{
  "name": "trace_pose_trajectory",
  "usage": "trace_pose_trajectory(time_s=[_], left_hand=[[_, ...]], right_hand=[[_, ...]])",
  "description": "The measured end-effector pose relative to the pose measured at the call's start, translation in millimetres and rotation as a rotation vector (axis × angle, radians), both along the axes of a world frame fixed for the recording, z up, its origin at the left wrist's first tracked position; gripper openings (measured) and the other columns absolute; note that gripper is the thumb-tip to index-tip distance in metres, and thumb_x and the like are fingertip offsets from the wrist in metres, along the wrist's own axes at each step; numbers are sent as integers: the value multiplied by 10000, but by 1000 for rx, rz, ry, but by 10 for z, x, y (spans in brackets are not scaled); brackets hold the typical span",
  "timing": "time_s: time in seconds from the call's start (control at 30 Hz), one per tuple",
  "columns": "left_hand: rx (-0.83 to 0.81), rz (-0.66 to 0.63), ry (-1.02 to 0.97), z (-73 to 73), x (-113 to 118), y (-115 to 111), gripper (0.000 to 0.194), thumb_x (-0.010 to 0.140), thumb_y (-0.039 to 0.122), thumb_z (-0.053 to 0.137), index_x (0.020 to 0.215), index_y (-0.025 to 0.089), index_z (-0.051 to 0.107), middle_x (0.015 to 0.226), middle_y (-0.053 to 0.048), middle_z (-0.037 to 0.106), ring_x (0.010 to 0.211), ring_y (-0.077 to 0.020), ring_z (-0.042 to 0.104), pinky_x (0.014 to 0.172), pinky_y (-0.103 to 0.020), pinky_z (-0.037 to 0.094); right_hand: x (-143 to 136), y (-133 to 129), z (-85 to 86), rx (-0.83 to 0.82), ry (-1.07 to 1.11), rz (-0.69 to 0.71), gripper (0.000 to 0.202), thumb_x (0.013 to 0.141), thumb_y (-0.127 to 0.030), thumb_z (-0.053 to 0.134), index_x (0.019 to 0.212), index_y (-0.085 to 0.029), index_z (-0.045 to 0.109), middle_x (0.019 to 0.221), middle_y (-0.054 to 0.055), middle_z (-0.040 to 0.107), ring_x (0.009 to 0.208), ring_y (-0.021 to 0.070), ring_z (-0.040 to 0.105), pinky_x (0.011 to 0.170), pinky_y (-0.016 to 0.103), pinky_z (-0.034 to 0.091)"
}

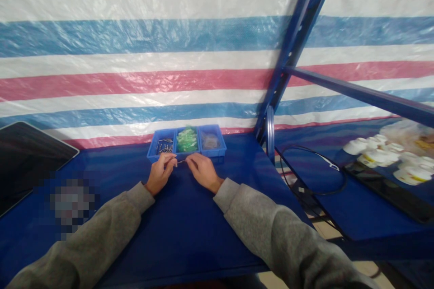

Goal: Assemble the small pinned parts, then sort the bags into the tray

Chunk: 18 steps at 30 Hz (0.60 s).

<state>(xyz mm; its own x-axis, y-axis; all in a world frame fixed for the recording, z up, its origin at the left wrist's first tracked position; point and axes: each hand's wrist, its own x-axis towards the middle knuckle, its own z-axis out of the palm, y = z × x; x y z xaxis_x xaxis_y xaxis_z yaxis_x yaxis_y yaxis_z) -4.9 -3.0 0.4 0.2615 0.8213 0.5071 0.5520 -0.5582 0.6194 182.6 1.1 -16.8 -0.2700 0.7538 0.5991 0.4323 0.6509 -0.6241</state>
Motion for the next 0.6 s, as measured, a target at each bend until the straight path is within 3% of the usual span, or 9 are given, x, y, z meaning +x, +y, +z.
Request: trace_pose_trajectory(time_s=[0.1, 0.27, 0.6], left_hand=[[48, 3, 44, 22, 3, -6, 230, 913, 316, 428, 1051, 174, 546, 752, 0, 636, 646, -110, 601, 665, -224, 481], [160, -45, 69, 45, 9, -4, 267, 927, 298, 408, 1058, 182, 611, 1003, -62, 661, 916, -165, 620, 848, -287, 477], [186, -67, 120, 63, 15, 13, 313, 946, 276, 351, 1135, 180, 582, 1004, -80, 625, 918, -167, 588, 838, -296, 474]], right_hand=[[-1, 0, 0, -2, 2, 0, 248, 933, -282, 404, 862, -193, 624, 827, 48, 642, 767, 166, 592, 745, 281, 451], [1, -9, 19, -3, 3, -9, 258, 935, -287, 399, 858, -191, 625, 820, 49, 640, 771, 167, 594, 745, 278, 449], [0, -19, 25, -6, 36, -42, 246, 930, -288, 402, 889, -191, 624, 851, 57, 654, 795, 180, 604, 766, 292, 456]])
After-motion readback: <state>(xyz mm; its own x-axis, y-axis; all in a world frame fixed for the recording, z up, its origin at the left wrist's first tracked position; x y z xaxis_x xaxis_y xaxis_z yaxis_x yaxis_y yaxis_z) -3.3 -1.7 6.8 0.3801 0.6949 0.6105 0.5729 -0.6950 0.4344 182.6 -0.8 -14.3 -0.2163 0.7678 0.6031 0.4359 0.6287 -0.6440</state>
